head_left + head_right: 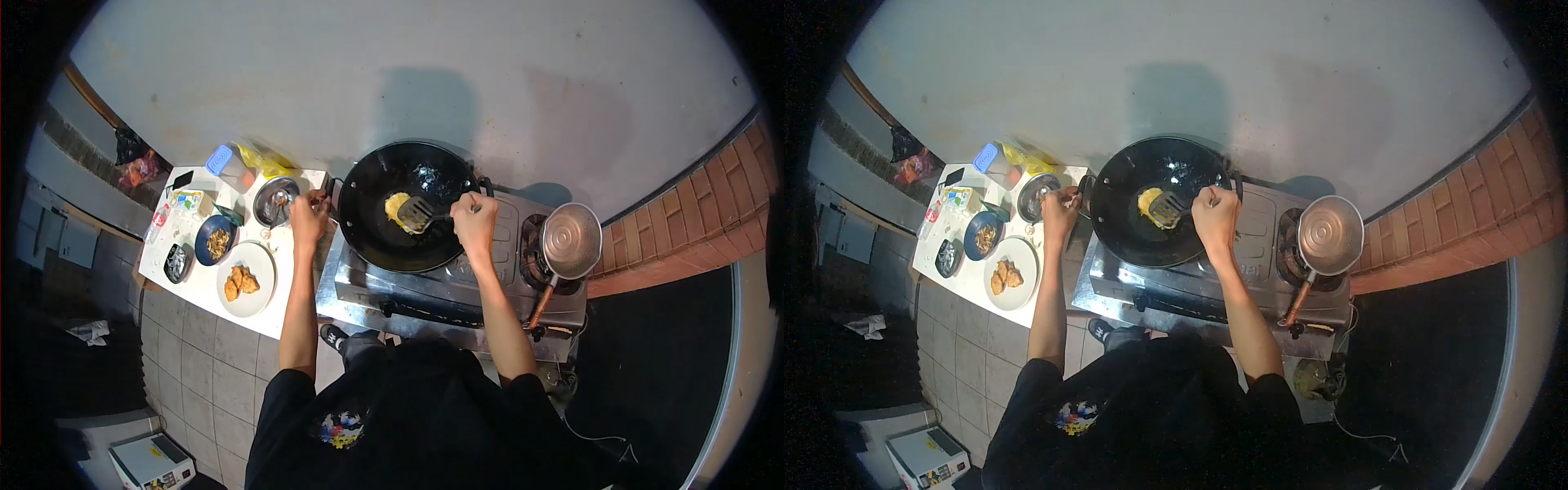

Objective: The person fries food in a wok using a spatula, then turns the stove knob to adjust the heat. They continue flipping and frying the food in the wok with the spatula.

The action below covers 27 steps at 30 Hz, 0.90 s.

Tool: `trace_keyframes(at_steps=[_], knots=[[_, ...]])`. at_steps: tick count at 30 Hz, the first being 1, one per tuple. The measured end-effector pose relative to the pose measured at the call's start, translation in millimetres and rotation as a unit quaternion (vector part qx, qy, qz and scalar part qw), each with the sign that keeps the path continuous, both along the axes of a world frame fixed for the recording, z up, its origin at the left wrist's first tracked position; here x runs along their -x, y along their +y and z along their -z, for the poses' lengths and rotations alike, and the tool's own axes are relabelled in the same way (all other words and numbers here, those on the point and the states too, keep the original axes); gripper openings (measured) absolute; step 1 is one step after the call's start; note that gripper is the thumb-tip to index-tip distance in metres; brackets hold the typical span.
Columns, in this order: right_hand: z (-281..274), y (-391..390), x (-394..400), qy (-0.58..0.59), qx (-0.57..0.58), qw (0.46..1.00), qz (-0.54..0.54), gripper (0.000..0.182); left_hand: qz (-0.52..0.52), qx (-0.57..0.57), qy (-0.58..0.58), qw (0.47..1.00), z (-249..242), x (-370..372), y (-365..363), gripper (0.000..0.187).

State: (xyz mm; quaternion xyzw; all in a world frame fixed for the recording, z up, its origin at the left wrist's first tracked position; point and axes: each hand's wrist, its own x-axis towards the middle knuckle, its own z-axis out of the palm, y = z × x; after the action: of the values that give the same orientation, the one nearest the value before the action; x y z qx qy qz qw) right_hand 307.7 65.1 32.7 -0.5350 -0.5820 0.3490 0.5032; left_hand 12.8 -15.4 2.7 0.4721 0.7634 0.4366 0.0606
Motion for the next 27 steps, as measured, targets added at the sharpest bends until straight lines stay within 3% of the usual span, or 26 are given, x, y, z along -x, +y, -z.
trace_keyframes(at_steps=[8, 15, 27], knots=[[16.4, 7.2, 19.0, -0.008, -0.022, 1.000, -0.009, 0.021, 0.001, -0.007, -0.015, 1.000, 2.1, 1.2, 0.1, 0.022], [-2.1, -8.8, 23.0, -0.082, -0.032, 0.996, -0.008, 0.022, 0.017, -0.017, -0.001, 1.000, 4.4, 1.6, -1.2, 0.019], [-6.0, -7.5, 23.3, -0.080, -0.028, 0.996, -0.028, 0.020, 0.010, -0.006, -0.002, 1.000, 0.6, -0.9, -2.5, 0.021]])
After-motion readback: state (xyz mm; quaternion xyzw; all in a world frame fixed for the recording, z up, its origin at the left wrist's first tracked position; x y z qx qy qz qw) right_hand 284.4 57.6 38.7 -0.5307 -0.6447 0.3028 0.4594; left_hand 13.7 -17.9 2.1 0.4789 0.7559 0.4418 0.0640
